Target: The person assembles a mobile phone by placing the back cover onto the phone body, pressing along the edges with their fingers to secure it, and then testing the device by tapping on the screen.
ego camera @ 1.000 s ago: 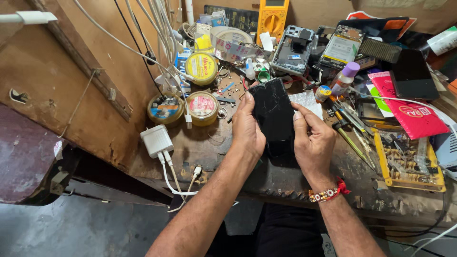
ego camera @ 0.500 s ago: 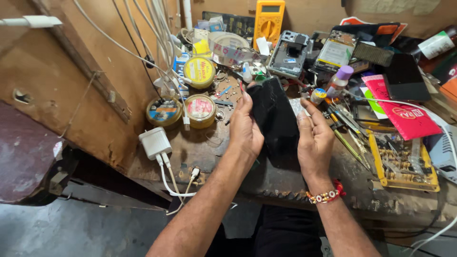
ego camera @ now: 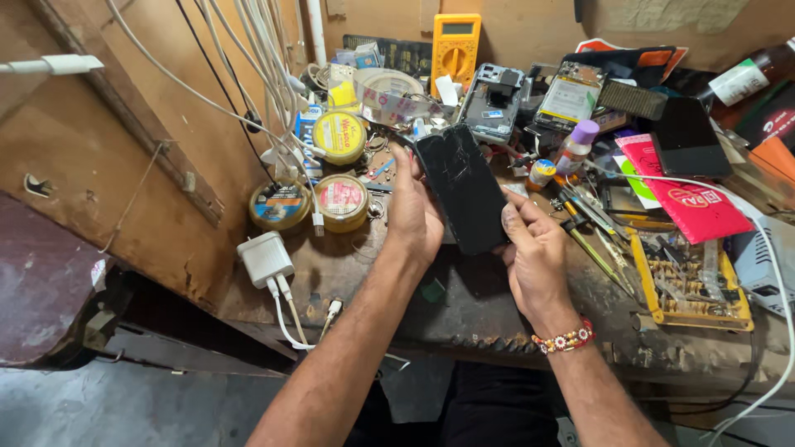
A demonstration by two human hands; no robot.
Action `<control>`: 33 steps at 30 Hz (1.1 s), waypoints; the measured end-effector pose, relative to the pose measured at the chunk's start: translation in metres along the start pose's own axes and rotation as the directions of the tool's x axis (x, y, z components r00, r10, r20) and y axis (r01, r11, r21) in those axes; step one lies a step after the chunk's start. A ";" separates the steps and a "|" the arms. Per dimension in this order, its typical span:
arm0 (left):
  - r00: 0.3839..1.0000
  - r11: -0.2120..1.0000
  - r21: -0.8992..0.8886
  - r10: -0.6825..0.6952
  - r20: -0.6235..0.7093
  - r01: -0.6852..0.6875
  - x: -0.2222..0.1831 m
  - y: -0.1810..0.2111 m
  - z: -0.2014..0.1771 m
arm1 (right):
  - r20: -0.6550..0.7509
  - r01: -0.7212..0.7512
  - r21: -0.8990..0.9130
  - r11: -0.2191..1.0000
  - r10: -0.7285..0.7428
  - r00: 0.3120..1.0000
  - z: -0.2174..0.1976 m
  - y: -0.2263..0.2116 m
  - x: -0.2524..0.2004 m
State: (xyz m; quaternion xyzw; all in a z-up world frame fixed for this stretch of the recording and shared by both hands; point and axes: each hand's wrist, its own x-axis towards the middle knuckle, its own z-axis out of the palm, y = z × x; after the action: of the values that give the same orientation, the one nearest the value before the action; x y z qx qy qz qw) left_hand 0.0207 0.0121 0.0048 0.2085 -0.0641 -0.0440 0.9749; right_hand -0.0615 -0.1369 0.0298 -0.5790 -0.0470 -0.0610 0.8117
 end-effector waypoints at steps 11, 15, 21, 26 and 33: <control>0.975 0.984 -0.041 -0.165 0.148 0.173 0.002 -0.014 0.010 | 0.079 -0.025 0.051 0.998 0.021 0.997 0.004 -0.004 -0.002; 0.942 0.961 -0.065 -0.249 0.225 0.270 -0.001 -0.008 0.003 | 0.094 -0.026 0.034 0.999 0.023 0.995 0.005 -0.004 -0.002; 0.934 0.938 -0.154 -0.271 0.231 0.310 0.003 -0.012 -0.005 | 0.111 -0.031 0.043 0.999 0.026 0.993 0.003 0.001 -0.002; 0.959 0.951 -0.176 -0.223 0.174 0.253 0.006 -0.022 -0.012 | 0.099 -0.028 0.034 0.999 0.024 0.995 0.007 0.005 0.000; 0.961 0.957 -0.091 -0.272 0.056 0.276 0.007 -0.022 -0.009 | 0.132 -0.012 0.016 1.000 0.010 0.991 0.002 0.006 0.000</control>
State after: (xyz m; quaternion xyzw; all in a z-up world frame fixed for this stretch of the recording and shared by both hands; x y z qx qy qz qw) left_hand 0.0281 -0.0047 -0.0114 0.1664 -0.0533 -0.1863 0.9668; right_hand -0.0607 -0.1333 0.0244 -0.5754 -0.0976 -0.0176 0.8118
